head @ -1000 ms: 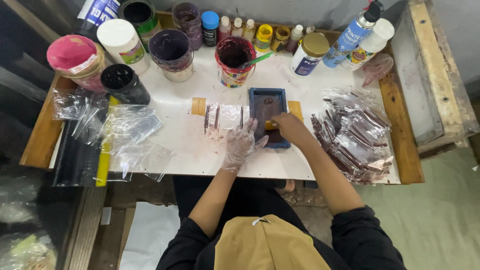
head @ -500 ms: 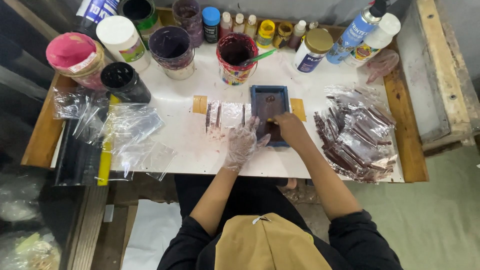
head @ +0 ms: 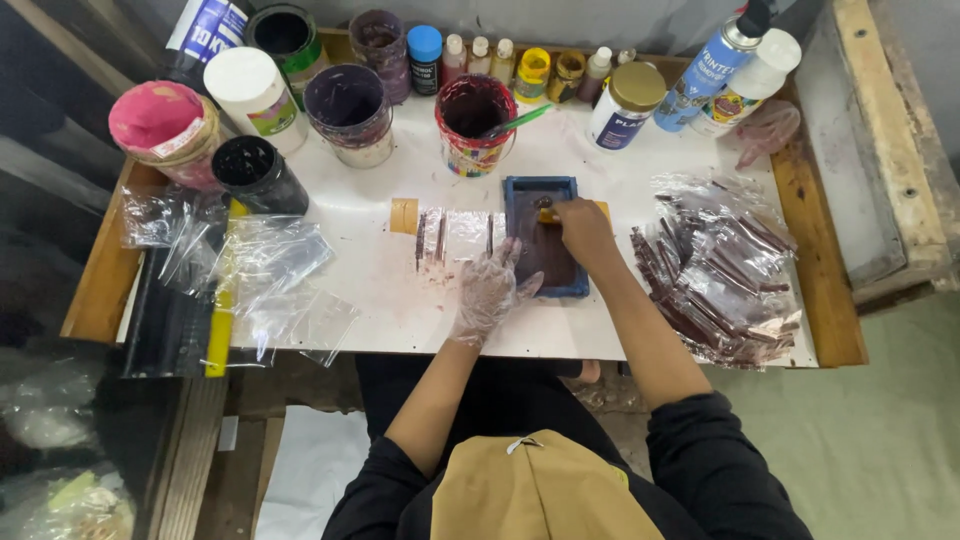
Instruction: Applying ink to small plastic sheets using a sponge and a stencil frame on a production workbench.
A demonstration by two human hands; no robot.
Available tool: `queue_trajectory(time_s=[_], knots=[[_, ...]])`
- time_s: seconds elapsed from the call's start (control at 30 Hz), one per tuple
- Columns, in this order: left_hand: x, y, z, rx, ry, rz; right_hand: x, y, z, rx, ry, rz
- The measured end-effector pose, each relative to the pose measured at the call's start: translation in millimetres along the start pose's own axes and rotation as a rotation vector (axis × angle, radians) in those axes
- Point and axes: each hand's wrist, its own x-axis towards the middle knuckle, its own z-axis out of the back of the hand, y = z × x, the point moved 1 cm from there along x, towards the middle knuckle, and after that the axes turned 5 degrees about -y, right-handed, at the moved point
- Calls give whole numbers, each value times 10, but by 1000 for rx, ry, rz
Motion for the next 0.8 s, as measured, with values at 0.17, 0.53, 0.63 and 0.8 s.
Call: queue_trajectory(time_s=[0.17,0.53,0.63,0.8], knots=[[-29,33,-61,43,15,-28,-96,9,-195,5,-21,17],[27,-27,75,80,65,2,-220,323,604,159,297,-82],[39,-22,94,27,49,27,-12,195,376,140,138,-135],[-6,-14,34,12,72,31,124,194,84,29,-56,-58]])
